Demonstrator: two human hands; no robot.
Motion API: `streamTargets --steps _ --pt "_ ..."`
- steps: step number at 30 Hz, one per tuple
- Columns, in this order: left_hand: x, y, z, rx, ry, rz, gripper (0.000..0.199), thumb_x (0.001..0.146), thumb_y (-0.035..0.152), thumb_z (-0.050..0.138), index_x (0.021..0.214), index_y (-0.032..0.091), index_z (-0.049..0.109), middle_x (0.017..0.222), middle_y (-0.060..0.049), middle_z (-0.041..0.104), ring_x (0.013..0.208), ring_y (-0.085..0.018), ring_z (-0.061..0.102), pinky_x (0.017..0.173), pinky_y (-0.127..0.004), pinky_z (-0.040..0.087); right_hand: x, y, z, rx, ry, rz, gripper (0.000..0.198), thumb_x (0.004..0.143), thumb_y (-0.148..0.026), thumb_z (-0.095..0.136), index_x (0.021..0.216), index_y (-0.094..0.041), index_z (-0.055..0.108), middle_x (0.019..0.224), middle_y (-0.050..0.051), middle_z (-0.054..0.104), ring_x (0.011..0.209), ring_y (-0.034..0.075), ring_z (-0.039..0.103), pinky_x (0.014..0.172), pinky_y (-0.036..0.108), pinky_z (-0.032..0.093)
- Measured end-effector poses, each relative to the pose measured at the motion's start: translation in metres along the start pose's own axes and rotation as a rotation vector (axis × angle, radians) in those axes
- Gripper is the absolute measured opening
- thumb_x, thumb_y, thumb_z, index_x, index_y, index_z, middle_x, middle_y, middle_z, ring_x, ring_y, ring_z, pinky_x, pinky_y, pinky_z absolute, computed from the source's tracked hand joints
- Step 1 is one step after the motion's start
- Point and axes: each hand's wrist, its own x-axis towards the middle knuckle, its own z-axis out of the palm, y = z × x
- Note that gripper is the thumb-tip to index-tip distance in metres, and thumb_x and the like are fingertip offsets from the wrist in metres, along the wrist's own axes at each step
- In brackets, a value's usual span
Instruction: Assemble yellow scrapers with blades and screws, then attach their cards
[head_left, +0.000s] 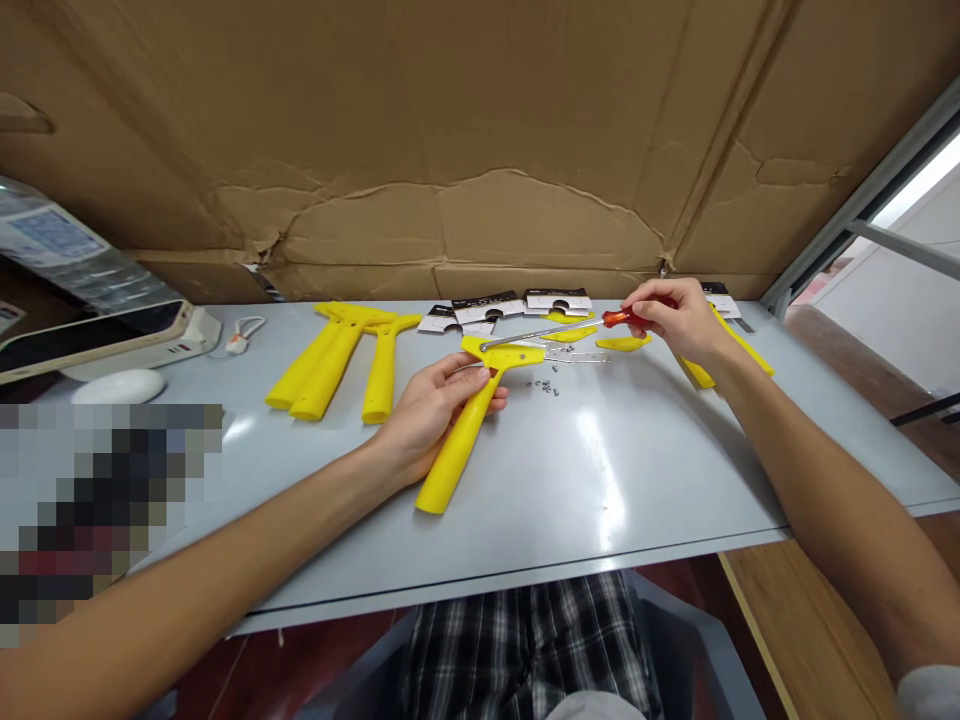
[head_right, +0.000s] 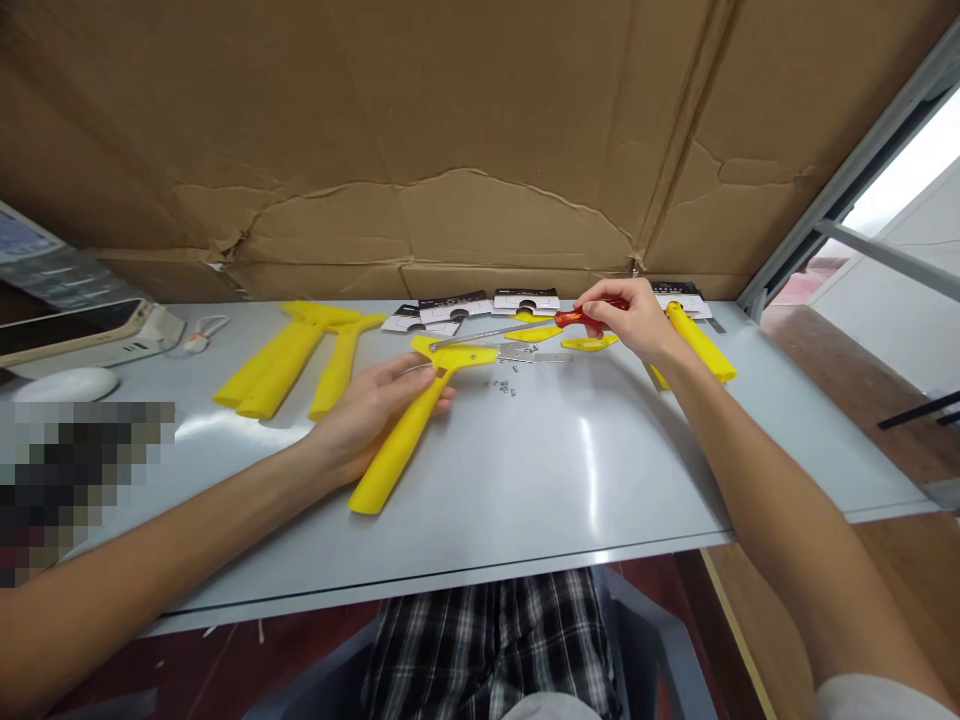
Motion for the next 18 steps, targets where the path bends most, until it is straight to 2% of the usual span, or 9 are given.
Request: streamTargets --steps 4,8,14,18 --pt "0.003 -0.001 -0.002 0.035 -0.011 0.027 0.008 0.101 0.018 0.075 0.104 0.012 0.069 0.095 -0.008 0.076 0.073 -0.016 0.078 0.062 -0.023 0.066 -0.003 -0.011 0.004 -0.066 -0.016 -0.052 0.028 0.086 -0.040 0.085 0.088 -0.013 0.076 0.067 0.005 0.064 0.065 0.012 0.061 0.065 0.029 0.048" --pt "0.003 0.000 -0.002 0.056 0.023 0.022 0.015 0.104 0.027 0.072 0.100 0.013 0.069 0.096 -0.006 0.074 0.063 -0.014 0.074 0.051 -0.024 0.063 -0.006 -0.018 0.007 -0.090 -0.037 -0.075 0.028 0.086 -0.041 0.084 0.088 -0.014 0.076 0.067 0.005 0.065 0.065 0.013 0.062 0.064 0.028 0.046" --pt "0.001 0.002 0.000 0.056 0.041 0.000 0.012 0.105 0.025 0.068 0.102 0.013 0.067 0.096 -0.006 0.072 0.060 -0.015 0.073 0.046 -0.024 0.061 -0.005 -0.012 0.006 -0.067 -0.019 -0.053 0.030 0.085 -0.043 0.086 0.087 -0.015 0.076 0.068 0.004 0.064 0.067 0.013 0.064 0.066 0.029 0.050" --pt "0.001 0.003 0.000 0.058 0.012 0.001 0.009 0.105 0.021 0.067 0.102 0.014 0.065 0.099 -0.005 0.071 0.061 -0.014 0.073 0.046 -0.024 0.061 0.002 0.000 -0.002 0.066 0.036 -0.052 0.028 0.083 -0.040 0.088 0.087 -0.015 0.076 0.075 0.007 0.070 0.064 0.013 0.062 0.061 0.030 0.049"
